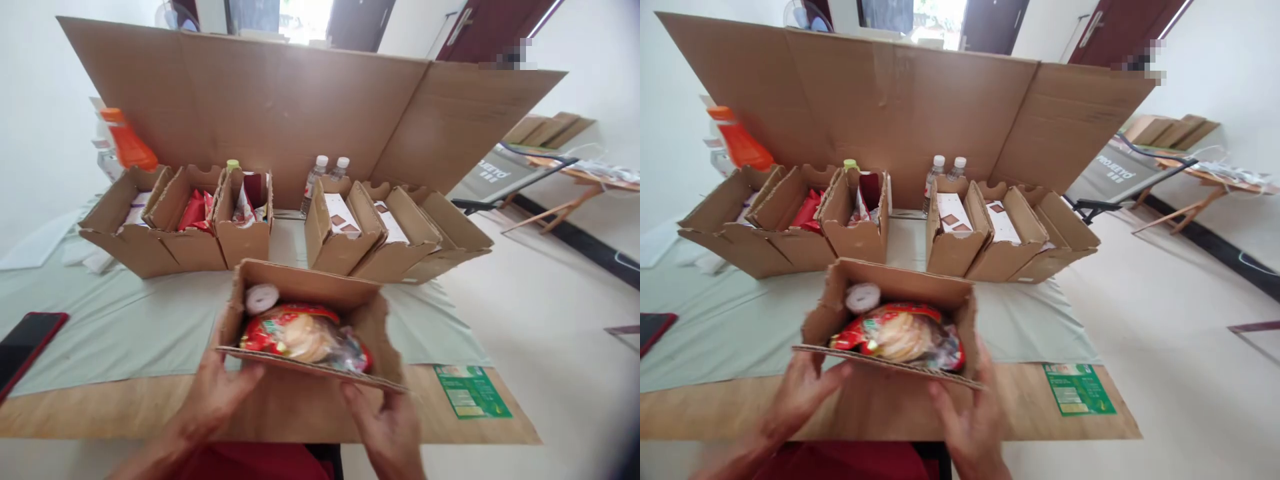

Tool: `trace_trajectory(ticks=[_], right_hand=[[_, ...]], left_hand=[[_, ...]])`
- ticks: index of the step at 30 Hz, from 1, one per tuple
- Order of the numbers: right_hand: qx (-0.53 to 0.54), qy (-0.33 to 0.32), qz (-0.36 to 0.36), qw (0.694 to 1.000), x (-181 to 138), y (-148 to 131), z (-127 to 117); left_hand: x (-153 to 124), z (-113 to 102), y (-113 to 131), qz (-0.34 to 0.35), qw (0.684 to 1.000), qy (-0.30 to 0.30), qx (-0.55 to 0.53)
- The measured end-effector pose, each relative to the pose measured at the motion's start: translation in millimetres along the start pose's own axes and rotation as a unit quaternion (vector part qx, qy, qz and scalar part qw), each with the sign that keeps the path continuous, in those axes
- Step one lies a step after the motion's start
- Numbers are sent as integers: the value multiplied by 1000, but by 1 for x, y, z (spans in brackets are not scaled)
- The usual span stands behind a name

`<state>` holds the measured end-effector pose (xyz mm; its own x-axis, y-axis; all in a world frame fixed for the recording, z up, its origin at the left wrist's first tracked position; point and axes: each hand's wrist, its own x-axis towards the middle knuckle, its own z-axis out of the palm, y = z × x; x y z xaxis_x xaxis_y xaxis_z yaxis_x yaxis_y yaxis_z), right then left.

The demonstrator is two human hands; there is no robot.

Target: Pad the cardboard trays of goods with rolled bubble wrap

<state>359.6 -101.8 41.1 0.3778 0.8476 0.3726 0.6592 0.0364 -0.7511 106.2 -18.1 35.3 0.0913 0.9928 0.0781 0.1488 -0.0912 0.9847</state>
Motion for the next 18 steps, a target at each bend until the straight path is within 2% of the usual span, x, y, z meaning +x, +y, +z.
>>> trace_trajectory(ticks=[3,5,7,9,12,14,16,18], right_hand=[[74,-34,-13,997,2,-15,39],[83,-30,-8,996,5,-16,51],[68,-16,1,998,-2,-6,49],[43,-11,5,999,-14,12,36],[24,-17,21,999,-22,37,12],[44,-13,46,998,-8,48,4],[88,-17,58,994,20,53,3],[138,-63,58,987,50,55,8]], left_hand=[[13,-39,-8,-20,998,42,43],[36,-48,-10,-1,999,20,44],[60,-41,-13,32,999,-21,16],[79,-27,-16,62,997,-50,-19],[91,-6,-19,73,995,-52,-45],[86,2,-20,61,997,-23,-49],[71,9,-21,43,997,21,-55],[52,17,-24,21,996,62,-56]])
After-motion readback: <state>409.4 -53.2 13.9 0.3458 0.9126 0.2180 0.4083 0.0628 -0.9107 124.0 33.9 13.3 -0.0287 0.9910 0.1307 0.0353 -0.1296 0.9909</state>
